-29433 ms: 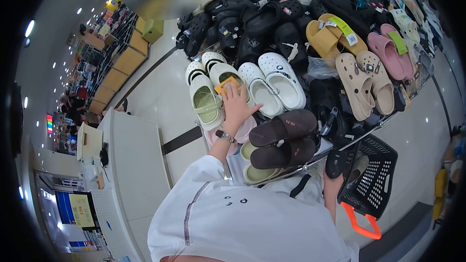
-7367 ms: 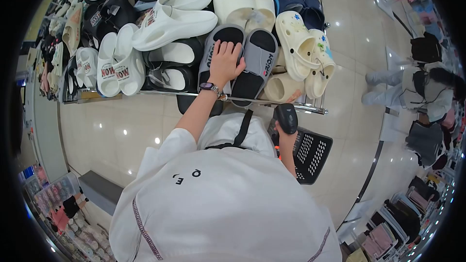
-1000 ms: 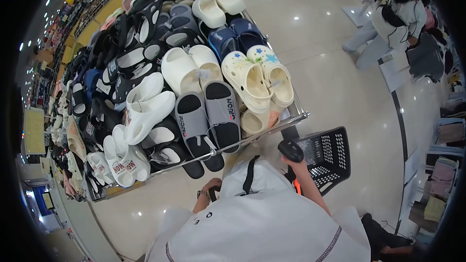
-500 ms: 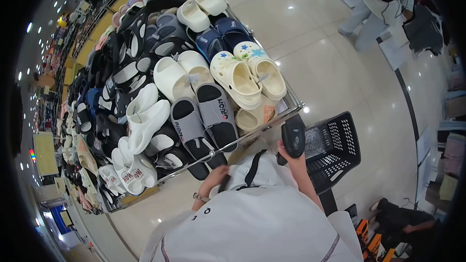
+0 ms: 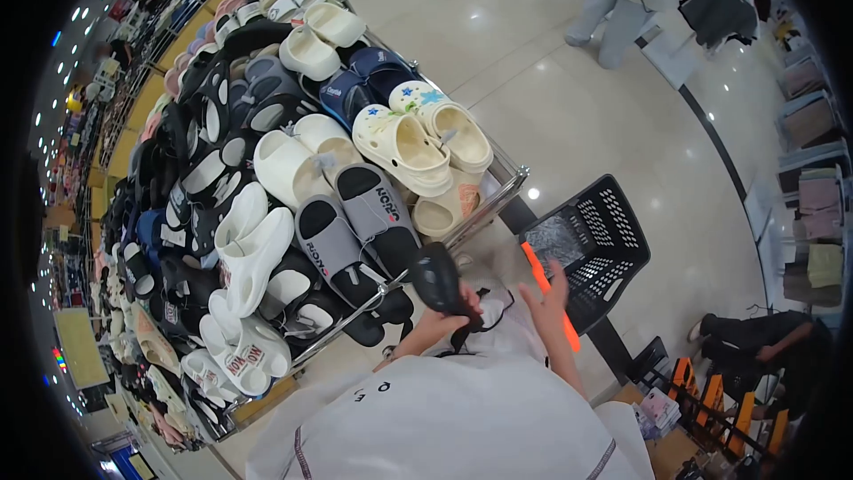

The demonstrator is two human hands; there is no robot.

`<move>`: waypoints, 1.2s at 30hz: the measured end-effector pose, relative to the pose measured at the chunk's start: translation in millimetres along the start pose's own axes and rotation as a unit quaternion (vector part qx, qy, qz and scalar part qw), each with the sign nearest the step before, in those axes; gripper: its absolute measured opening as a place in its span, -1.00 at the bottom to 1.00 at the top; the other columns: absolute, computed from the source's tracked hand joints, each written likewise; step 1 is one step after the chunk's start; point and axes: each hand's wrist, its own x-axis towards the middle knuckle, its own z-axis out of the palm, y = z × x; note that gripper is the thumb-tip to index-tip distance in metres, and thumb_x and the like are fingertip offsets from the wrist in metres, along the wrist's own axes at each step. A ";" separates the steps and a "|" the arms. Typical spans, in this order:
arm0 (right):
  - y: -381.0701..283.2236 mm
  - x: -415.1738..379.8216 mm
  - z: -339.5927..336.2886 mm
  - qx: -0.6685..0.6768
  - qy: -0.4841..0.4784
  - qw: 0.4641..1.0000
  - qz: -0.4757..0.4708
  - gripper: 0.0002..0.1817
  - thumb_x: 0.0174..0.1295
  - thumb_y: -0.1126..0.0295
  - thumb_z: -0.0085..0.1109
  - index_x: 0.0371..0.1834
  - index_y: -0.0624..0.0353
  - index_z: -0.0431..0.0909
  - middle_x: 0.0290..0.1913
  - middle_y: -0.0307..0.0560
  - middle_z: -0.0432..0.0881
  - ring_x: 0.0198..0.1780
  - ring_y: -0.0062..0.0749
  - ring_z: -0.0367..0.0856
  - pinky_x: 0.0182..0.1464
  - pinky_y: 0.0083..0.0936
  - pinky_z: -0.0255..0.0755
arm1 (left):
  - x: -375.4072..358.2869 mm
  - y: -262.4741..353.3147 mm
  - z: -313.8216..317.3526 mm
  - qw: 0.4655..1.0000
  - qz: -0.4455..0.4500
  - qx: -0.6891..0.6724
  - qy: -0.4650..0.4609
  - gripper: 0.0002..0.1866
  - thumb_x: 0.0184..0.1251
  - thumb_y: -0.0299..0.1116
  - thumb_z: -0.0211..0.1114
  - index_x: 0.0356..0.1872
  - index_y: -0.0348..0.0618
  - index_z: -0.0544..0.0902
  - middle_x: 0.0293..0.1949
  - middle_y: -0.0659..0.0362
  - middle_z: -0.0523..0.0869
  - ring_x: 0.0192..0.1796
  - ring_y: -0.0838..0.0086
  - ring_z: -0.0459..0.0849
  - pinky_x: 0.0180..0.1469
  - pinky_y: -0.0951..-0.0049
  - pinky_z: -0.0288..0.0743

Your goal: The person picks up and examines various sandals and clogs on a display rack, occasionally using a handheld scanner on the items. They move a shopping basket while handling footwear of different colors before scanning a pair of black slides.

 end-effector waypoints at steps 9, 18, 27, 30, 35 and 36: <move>56.6 17.3 9.5 -0.264 0.042 0.956 0.123 -0.71 -0.02 0.19 0.14 -0.46 0.23 0.57 -0.58 0.13 0.55 -0.43 0.03 0.55 -0.35 -0.20 0.42 | -23.8 45.8 -30.2 0.987 0.044 -0.058 0.145 -0.62 -0.21 -0.47 0.08 -0.23 -0.16 0.28 -0.36 0.11 0.37 -0.26 0.36 0.45 -0.15 0.31 0.45; 58.7 91.2 -26.4 -0.221 -0.098 0.969 0.048 -0.68 -0.02 0.19 0.15 -0.42 0.30 0.54 -0.49 0.23 0.55 -0.34 0.09 0.54 -0.30 -0.18 0.41 | 5.0 54.5 0.4 0.963 0.100 -0.052 0.245 -0.62 -0.28 -0.38 0.10 -0.29 -0.15 0.30 -0.42 0.11 0.38 -0.31 0.35 0.45 -0.21 0.27 0.49; 95.4 178.7 -114.7 -0.324 -0.232 0.914 -0.078 -0.63 -0.06 0.12 0.21 -0.41 0.25 0.53 -0.53 0.15 0.55 -0.40 0.04 0.54 -0.30 -0.20 0.43 | 121.9 26.3 61.2 0.927 0.185 -0.141 0.295 -0.61 -0.29 -0.34 0.12 -0.31 -0.14 0.27 -0.44 0.12 0.33 -0.36 0.35 0.42 -0.29 0.31 0.50; 97.8 225.7 -151.0 -0.365 -0.273 0.880 -0.132 -0.64 -0.06 0.09 0.19 -0.42 0.21 0.54 -0.54 0.10 0.56 -0.41 0.01 0.55 -0.29 -0.20 0.43 | 154.7 24.1 82.7 0.929 0.214 -0.137 0.269 -0.59 -0.32 -0.33 0.15 -0.32 -0.14 0.28 -0.44 0.12 0.33 -0.36 0.35 0.42 -0.29 0.32 0.50; 86.8 318.2 -191.4 -0.411 -0.274 0.842 -0.215 -0.68 -0.06 0.09 0.13 -0.46 0.13 0.54 -0.56 0.06 0.56 -0.44 -0.04 0.56 -0.32 -0.23 0.45 | 201.2 23.6 102.8 0.931 0.192 -0.117 0.287 -0.56 -0.34 -0.27 0.17 -0.33 -0.13 0.26 -0.48 0.12 0.32 -0.39 0.33 0.41 -0.32 0.31 0.46; 84.7 336.7 -196.1 -0.418 -0.261 0.839 -0.230 -0.71 -0.07 0.12 0.12 -0.46 0.12 0.54 -0.56 0.05 0.57 -0.45 -0.06 0.56 -0.33 -0.23 0.45 | 211.5 23.8 101.6 0.934 0.186 -0.133 0.276 -0.58 -0.35 -0.31 0.16 -0.33 -0.14 0.28 -0.46 0.12 0.33 -0.37 0.33 0.42 -0.29 0.30 0.48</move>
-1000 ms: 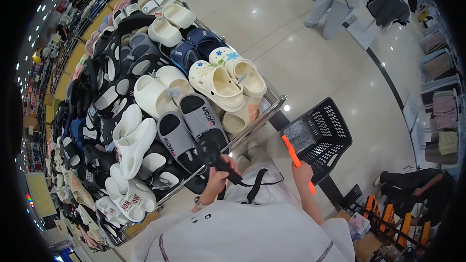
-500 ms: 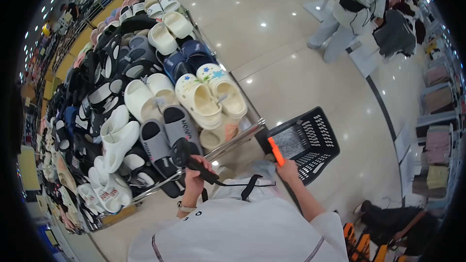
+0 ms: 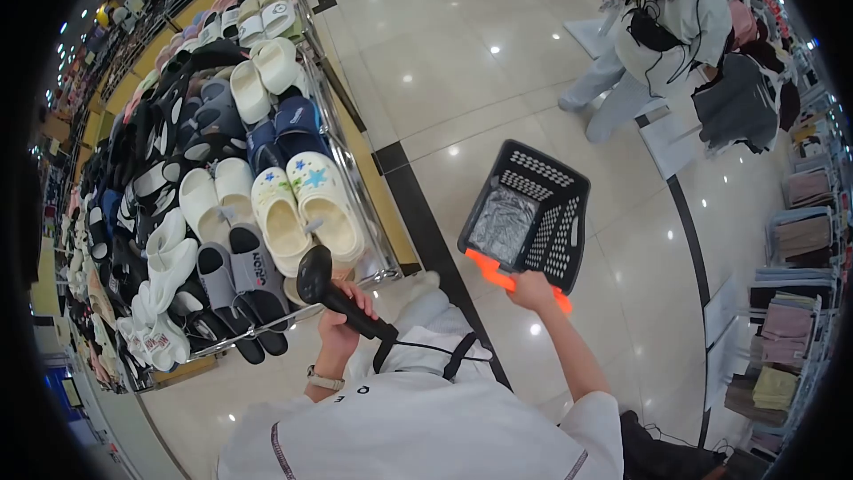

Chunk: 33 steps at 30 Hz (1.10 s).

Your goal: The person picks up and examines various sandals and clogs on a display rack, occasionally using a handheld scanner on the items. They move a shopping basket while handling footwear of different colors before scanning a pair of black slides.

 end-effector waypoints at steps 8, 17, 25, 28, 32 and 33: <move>56.0 149.2 -61.4 -0.058 0.127 0.990 -0.004 -0.85 -0.13 0.26 0.15 -0.49 0.03 0.57 -0.63 -0.07 0.54 -0.53 -0.18 0.55 -0.42 -0.29 0.42 | 97.1 -11.1 48.0 0.999 0.031 -0.024 0.008 -0.57 -0.38 -0.40 0.11 -0.30 -0.15 0.28 -0.43 0.10 0.36 -0.33 0.31 0.45 -0.07 0.20 0.43; 116.9 303.4 -165.7 -0.084 0.071 0.992 -0.067 -0.84 -0.16 0.25 0.14 -0.54 0.06 0.57 -0.65 -0.02 0.54 -0.52 -0.16 0.56 -0.40 -0.28 0.43 | 235.7 9.3 66.3 0.981 0.047 -0.167 0.093 -0.58 -0.28 -0.39 0.14 -0.26 -0.12 0.29 -0.45 0.12 0.34 -0.40 0.35 0.38 -0.25 0.34 0.32; 141.5 449.4 -227.1 -0.086 0.124 0.976 -0.155 -0.83 -0.16 0.25 0.18 -0.62 0.10 0.51 -0.69 -0.07 0.51 -0.58 -0.18 0.53 -0.46 -0.30 0.40 | 333.0 46.1 72.8 0.955 0.155 -0.164 0.192 -0.62 -0.22 -0.36 0.14 -0.27 -0.11 0.27 -0.46 0.14 0.32 -0.41 0.37 0.36 -0.31 0.39 0.32; 137.2 517.1 -259.6 -0.085 0.135 0.969 -0.187 -0.84 -0.17 0.28 0.18 -0.65 0.11 0.48 -0.68 -0.08 0.51 -0.59 -0.18 0.52 -0.48 -0.30 0.39 | 397.6 67.9 86.6 0.951 0.192 -0.134 0.203 -0.62 -0.20 -0.30 0.14 -0.28 -0.13 0.27 -0.46 0.15 0.29 -0.45 0.41 0.32 -0.34 0.43 0.29; 128.4 617.1 -300.5 -0.092 0.144 0.959 -0.228 -0.85 -0.17 0.30 0.18 -0.66 0.12 0.49 -0.69 -0.06 0.49 -0.59 -0.17 0.52 -0.49 -0.31 0.39 | 485.3 103.8 109.1 0.944 0.246 -0.109 0.191 -0.63 -0.11 -0.24 0.15 -0.28 -0.13 0.26 -0.49 0.16 0.29 -0.48 0.43 0.31 -0.39 0.46 0.27; 123.4 646.1 -313.1 -0.091 0.135 0.960 -0.229 -0.84 -0.16 0.28 0.17 -0.65 0.11 0.50 -0.68 -0.05 0.51 -0.58 -0.18 0.53 -0.48 -0.31 0.40 | 507.3 112.6 111.1 0.939 0.264 -0.141 0.170 -0.63 -0.04 -0.18 0.15 -0.29 -0.13 0.26 -0.51 0.17 0.28 -0.50 0.45 0.31 -0.41 0.47 0.26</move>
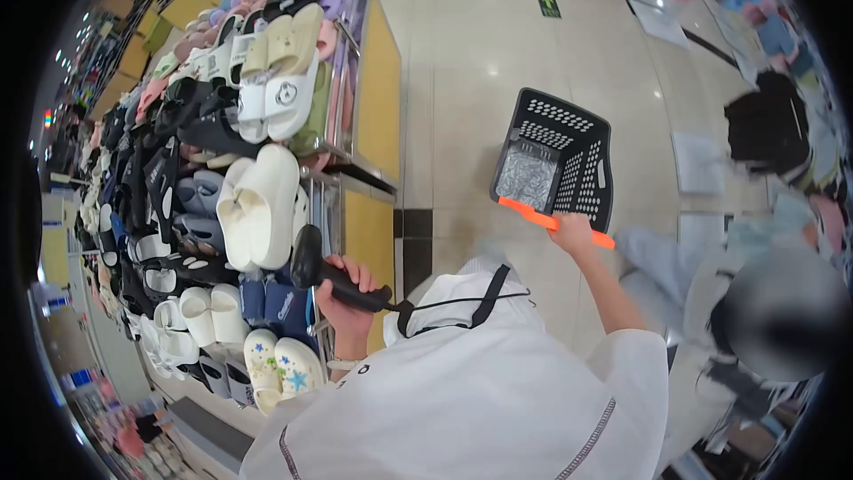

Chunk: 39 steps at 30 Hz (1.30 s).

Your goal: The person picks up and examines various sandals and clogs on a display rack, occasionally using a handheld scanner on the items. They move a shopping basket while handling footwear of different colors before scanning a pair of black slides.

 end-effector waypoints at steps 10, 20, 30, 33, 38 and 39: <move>51.4 281.7 -33.4 -0.018 -0.003 0.999 -0.049 -0.83 -0.15 0.25 0.18 -0.64 0.10 0.52 -0.67 -0.04 0.51 -0.56 -0.16 0.53 -0.46 -0.30 0.40 | 171.4 -14.9 45.8 0.996 0.077 -0.013 0.047 -0.62 0.12 -0.03 0.14 -0.31 -0.11 0.27 -0.54 0.18 0.28 -0.56 0.48 0.32 -0.51 0.50 0.27; 75.4 554.3 -34.0 -0.034 -0.032 0.992 -0.118 -0.79 -0.15 0.20 0.16 -0.62 0.10 0.52 -0.68 -0.06 0.52 -0.55 -0.18 0.54 -0.45 -0.28 0.41 | 425.0 18.2 100.7 0.998 0.054 0.002 -0.011 -0.64 0.07 -0.13 0.16 -0.31 -0.14 0.26 -0.56 0.16 0.30 -0.60 0.45 0.36 -0.52 0.48 0.32; 59.2 808.6 -17.2 -0.022 -0.040 0.968 -0.245 -0.77 -0.12 0.17 0.14 -0.58 0.10 0.52 -0.69 -0.03 0.51 -0.58 -0.17 0.54 -0.46 -0.27 0.40 | 566.9 11.0 125.9 0.985 0.158 0.030 0.055 -0.68 0.07 -0.20 0.14 -0.32 -0.16 0.26 -0.54 0.15 0.32 -0.58 0.44 0.39 -0.52 0.47 0.34; 58.3 882.5 -29.6 -0.036 -0.051 0.954 -0.293 -0.78 -0.14 0.17 0.15 -0.59 0.09 0.52 -0.69 -0.04 0.51 -0.59 -0.17 0.53 -0.47 -0.28 0.40 | 621.1 -0.3 143.4 0.974 0.213 0.006 0.071 -0.68 0.08 -0.18 0.13 -0.34 -0.17 0.26 -0.54 0.16 0.31 -0.58 0.44 0.38 -0.51 0.47 0.34; 50.7 997.9 -31.7 -0.037 -0.061 0.921 -0.383 -0.79 -0.15 0.18 0.16 -0.61 0.09 0.51 -0.70 -0.05 0.50 -0.60 -0.18 0.53 -0.47 -0.28 0.41 | 711.6 -18.7 178.8 0.953 0.275 -0.054 0.113 -0.70 0.10 -0.20 0.13 -0.34 -0.15 0.26 -0.54 0.15 0.31 -0.54 0.45 0.39 -0.48 0.47 0.33; 45.1 1018.3 -27.6 -0.031 -0.065 0.912 -0.403 -0.79 -0.16 0.19 0.17 -0.62 0.09 0.51 -0.71 -0.06 0.50 -0.60 -0.18 0.53 -0.47 -0.28 0.41 | 726.1 -20.8 183.7 0.953 0.271 -0.063 0.119 -0.71 0.10 -0.20 0.12 -0.34 -0.15 0.26 -0.54 0.15 0.31 -0.54 0.44 0.39 -0.48 0.47 0.33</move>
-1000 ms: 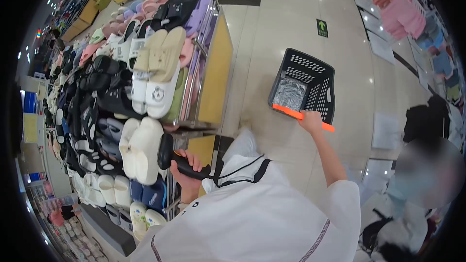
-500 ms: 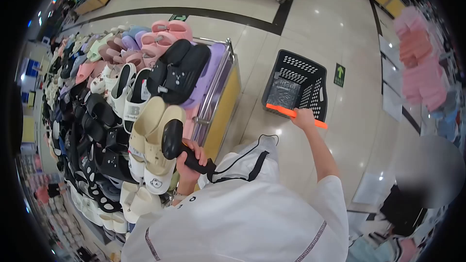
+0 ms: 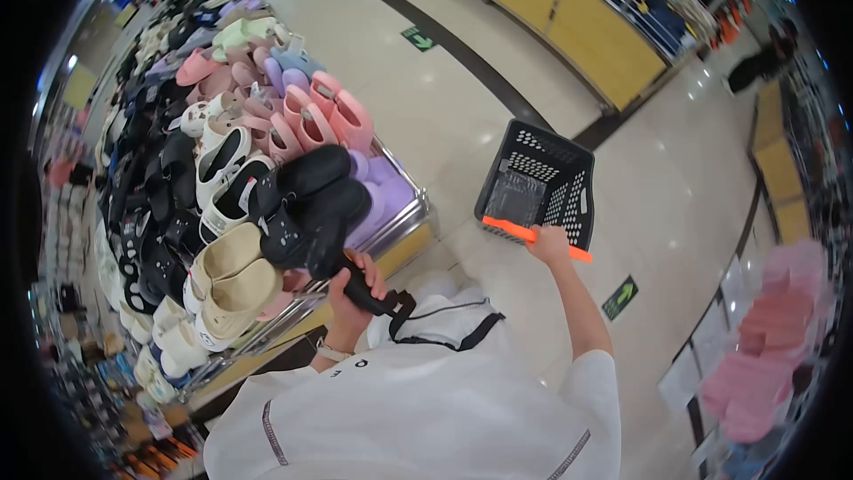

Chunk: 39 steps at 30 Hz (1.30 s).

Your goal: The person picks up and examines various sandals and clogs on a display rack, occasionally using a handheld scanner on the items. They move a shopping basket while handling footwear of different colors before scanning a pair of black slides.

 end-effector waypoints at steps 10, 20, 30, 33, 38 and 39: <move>71.3 163.5 -13.6 0.021 0.017 0.992 -0.122 -0.82 -0.16 0.19 0.19 -0.63 0.04 0.53 -0.72 -0.10 0.49 -0.61 -0.22 0.52 -0.52 -0.31 0.36 | 97.9 -63.7 31.7 0.994 0.072 -0.014 0.084 -0.78 0.10 -0.29 0.10 -0.33 -0.14 0.29 -0.55 0.15 0.34 -0.53 0.42 0.41 -0.46 0.44 0.35; 107.0 340.1 -19.6 0.044 -0.002 0.969 -0.242 -0.83 -0.24 0.27 0.22 -0.67 0.09 0.48 -0.70 -0.08 0.50 -0.61 -0.18 0.52 -0.54 -0.28 0.38 | 273.7 -71.1 40.0 0.985 0.073 -0.028 0.151 -0.84 0.12 -0.35 0.08 -0.36 -0.16 0.32 -0.56 0.18 0.37 -0.53 0.46 0.45 -0.44 0.48 0.38; 68.2 528.3 -20.6 0.055 -0.015 0.942 -0.330 -0.83 -0.22 0.29 0.20 -0.70 0.13 0.49 -0.74 -0.03 0.47 -0.64 -0.14 0.50 -0.54 -0.29 0.39 | 347.6 -55.4 19.4 0.928 0.136 0.098 0.332 -0.85 0.11 -0.37 0.11 -0.36 -0.18 0.37 -0.56 0.18 0.41 -0.48 0.46 0.48 -0.38 0.48 0.38; 46.8 584.5 -20.5 0.043 -0.033 0.942 -0.331 -0.82 -0.22 0.27 0.20 -0.66 0.13 0.50 -0.70 0.00 0.49 -0.60 -0.12 0.51 -0.49 -0.28 0.40 | 381.6 -49.3 7.2 0.917 0.155 0.103 0.352 -0.86 0.09 -0.41 0.14 -0.39 -0.21 0.38 -0.56 0.18 0.44 -0.49 0.49 0.48 -0.37 0.49 0.38; 13.2 693.7 -18.3 0.016 -0.049 0.938 -0.344 -0.80 -0.22 0.22 0.21 -0.58 0.11 0.57 -0.65 0.05 0.52 -0.53 -0.08 0.55 -0.40 -0.24 0.43 | 460.3 -14.2 18.5 0.892 0.208 0.093 0.391 -0.88 0.08 -0.45 0.13 -0.37 -0.21 0.40 -0.54 0.18 0.45 -0.47 0.50 0.48 -0.33 0.51 0.36; 4.3 716.0 -16.4 0.024 -0.039 0.932 -0.358 -0.80 -0.22 0.23 0.20 -0.62 0.12 0.55 -0.67 0.03 0.52 -0.56 -0.09 0.54 -0.43 -0.24 0.43 | 470.6 -7.5 19.3 0.884 0.221 0.112 0.397 -0.88 0.07 -0.47 0.13 -0.37 -0.21 0.40 -0.54 0.18 0.45 -0.46 0.50 0.48 -0.32 0.50 0.36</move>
